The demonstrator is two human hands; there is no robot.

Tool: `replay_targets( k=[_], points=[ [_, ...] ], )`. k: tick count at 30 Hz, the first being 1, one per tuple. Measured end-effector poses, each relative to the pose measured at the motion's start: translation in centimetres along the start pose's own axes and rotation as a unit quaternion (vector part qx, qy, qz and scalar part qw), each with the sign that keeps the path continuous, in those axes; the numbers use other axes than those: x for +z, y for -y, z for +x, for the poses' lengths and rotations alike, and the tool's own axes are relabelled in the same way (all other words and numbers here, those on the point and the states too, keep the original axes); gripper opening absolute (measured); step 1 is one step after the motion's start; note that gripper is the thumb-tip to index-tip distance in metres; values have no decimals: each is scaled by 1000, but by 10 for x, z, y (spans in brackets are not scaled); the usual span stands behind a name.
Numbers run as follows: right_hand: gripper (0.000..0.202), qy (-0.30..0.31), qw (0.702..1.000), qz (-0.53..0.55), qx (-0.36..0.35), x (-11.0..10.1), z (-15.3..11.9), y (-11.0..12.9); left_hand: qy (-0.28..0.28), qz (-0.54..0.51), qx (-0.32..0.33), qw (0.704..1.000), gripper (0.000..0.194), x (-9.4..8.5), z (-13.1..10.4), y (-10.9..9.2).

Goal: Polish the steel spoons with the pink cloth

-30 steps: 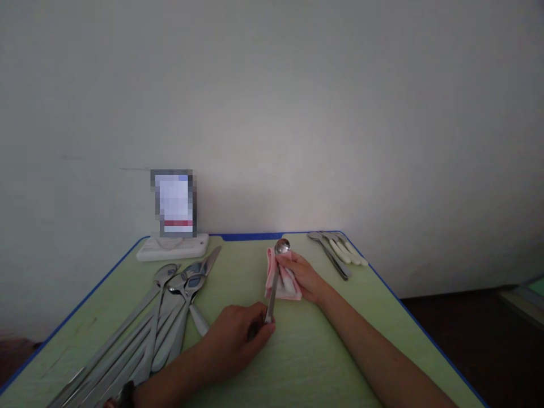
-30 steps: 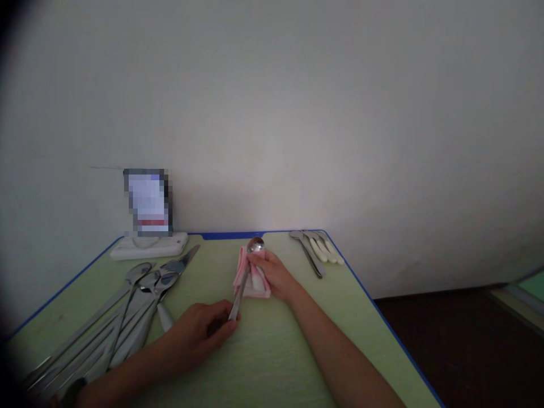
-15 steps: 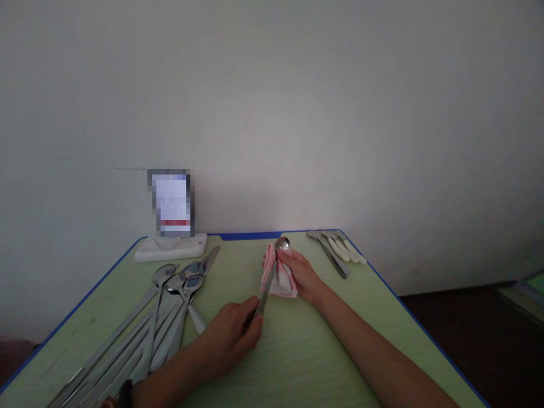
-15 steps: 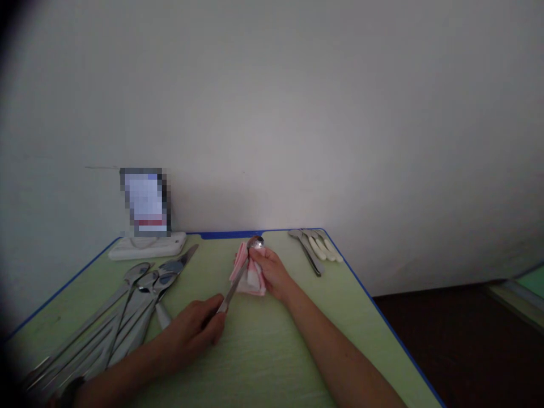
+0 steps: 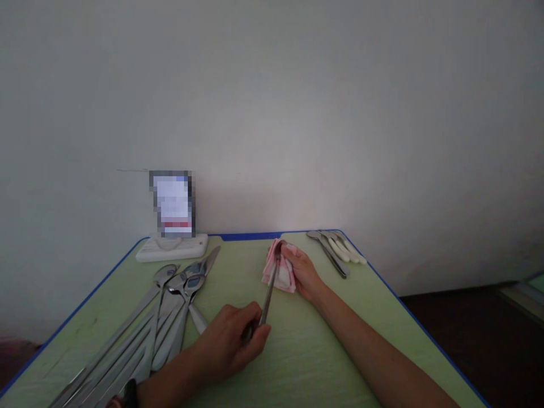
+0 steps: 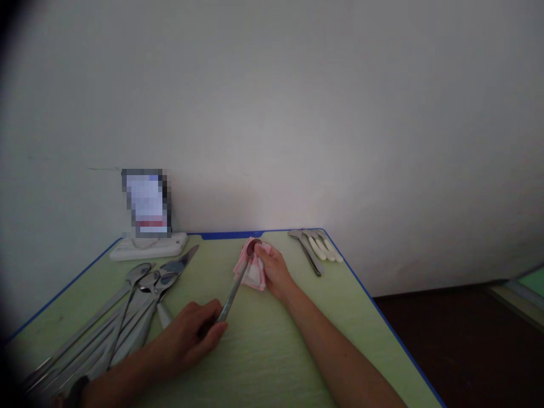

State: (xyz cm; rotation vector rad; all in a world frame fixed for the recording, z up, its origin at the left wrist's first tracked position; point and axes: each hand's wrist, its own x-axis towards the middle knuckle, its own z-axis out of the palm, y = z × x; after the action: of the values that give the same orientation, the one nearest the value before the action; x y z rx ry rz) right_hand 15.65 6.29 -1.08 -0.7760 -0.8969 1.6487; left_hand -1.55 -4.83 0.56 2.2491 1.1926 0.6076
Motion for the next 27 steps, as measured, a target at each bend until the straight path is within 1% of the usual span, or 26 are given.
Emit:
replay_targets(
  k=[4, 6, 8, 10, 12, 14, 16, 19, 23, 25, 27],
  points=[
    [26, 2, 1000, -5, 16, 0, 0, 0, -62, -50, -14, 997, 18, 5, -2, 3],
    [26, 1, 1000, -7, 20, 0, 0, 1, -66, -61, 5, 996, 12, 5, -3, 3],
    [26, 3, 1000, -5, 21, 1, -1, 2, -54, -56, 28, 997, 10, 4, -3, 2],
    [27, 1, 1000, -4, 18, 2, -2, 2, -39, -48, 48, 997, 12, 2, -3, 2],
    [27, -3, 1000, -3, 14, 3, -2, 2, -38, -75, 72, 994, 21, 1, -3, 3],
    [27, -3, 1000, -7, 17, 3, -2, 2, -60, -127, 87, 986, 28, 2, -2, 4],
    [27, 5, 1000, -17, 21, 3, -3, 3, -90, -170, 89, 977, 27, 3, -1, 5],
    [29, 44, 998, -36, 41, 3, -5, 5, -116, -202, 95, 968, 30, 4, -1, 5],
    [32, 120, 988, -55, 84, 2, -7, 7, -127, -259, 112, 951, 38, 3, -1, 7],
    [31, 145, 983, -66, 91, 1, -8, 7, -157, -311, 96, 933, 45, 3, 0, 10],
    [31, 157, 980, -83, 85, 0, -8, 7, -200, -354, 53, 912, 52, 3, 3, 12]
  ],
)
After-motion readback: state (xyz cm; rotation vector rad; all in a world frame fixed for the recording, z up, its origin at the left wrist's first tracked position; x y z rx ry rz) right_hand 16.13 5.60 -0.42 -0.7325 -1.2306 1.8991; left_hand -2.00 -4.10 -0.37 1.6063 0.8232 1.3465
